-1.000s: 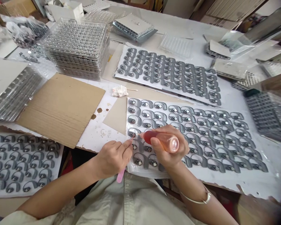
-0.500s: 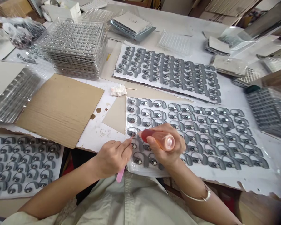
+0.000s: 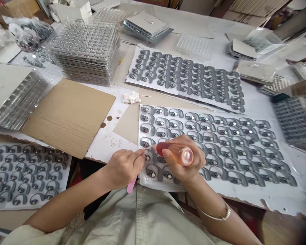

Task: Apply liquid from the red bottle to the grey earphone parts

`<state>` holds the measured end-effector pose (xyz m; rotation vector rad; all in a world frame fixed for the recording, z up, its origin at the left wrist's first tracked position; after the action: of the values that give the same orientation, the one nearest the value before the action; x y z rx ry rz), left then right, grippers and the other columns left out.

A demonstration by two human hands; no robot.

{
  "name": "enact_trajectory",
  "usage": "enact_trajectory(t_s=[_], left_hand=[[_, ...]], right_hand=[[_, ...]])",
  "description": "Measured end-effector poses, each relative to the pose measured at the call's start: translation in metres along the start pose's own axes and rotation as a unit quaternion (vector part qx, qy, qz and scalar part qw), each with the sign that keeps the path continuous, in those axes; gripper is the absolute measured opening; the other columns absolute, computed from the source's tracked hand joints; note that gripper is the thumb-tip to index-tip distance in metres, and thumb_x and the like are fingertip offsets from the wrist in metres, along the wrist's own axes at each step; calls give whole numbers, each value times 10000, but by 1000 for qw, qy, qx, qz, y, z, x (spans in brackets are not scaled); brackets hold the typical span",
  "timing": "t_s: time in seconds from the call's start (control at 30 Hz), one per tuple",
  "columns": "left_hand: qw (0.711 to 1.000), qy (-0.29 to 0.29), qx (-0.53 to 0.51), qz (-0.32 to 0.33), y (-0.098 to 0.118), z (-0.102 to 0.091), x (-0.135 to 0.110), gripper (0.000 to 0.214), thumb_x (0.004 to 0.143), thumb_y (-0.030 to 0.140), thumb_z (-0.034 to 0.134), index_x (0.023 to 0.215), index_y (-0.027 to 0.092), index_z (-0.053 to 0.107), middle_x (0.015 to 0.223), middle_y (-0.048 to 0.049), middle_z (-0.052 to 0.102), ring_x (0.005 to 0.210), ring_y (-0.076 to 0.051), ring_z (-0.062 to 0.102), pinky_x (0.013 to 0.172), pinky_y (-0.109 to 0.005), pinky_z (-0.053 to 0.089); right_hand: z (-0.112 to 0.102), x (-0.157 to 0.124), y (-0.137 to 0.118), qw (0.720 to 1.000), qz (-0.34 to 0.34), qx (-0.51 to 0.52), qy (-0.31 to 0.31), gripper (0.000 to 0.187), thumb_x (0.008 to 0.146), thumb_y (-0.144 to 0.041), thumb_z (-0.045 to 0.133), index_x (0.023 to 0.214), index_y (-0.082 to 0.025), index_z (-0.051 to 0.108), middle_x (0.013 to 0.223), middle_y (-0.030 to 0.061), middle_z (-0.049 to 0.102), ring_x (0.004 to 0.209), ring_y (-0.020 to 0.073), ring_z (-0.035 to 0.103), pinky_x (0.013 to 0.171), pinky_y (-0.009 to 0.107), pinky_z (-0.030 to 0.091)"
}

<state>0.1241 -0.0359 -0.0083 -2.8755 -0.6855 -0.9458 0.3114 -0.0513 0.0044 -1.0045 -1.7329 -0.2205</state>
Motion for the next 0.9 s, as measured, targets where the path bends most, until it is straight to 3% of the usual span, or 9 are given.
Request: enact_trajectory(t_s=[0.23, 0.43, 0.9], left_hand=[[1000, -2, -28, -13, -4, 2, 0, 115, 902, 83, 502, 887, 114, 612, 967, -84, 740, 594, -135, 641, 505, -286, 492], [998, -16, -50, -18, -6, 1, -1, 111, 903, 80, 506, 918, 113, 611, 968, -73, 739, 619, -149, 655, 531, -294, 496], [993, -43, -103, -47, -12, -1, 1, 149, 882, 82, 457, 936, 137, 585, 862, -65, 729, 659, -160, 689, 585, -269, 545]], right_hand=[[1, 0, 0, 1000, -8, 0, -8, 562, 754, -125, 710, 1241, -210, 441, 845, 26, 599, 668, 146, 571, 553, 291, 504], [1, 1, -1, 999, 45, -17, -15, 287, 781, -202, 703, 1010, -180, 532, 765, 19, 599, 624, 134, 563, 539, 279, 498], [-3, 7, -3, 999, 41, 12, -8, 279, 757, -177, 712, 984, -174, 550, 750, 16, 611, 593, 129, 557, 511, 276, 476]])
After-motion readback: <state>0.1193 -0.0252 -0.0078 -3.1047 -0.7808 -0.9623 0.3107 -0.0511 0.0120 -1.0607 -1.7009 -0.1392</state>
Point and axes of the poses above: each hand's wrist, its own x-axis towards the middle knuckle, its own z-axis out of the palm, y = z × x, the point moved 2 cm from there along x, towards the middle knuckle
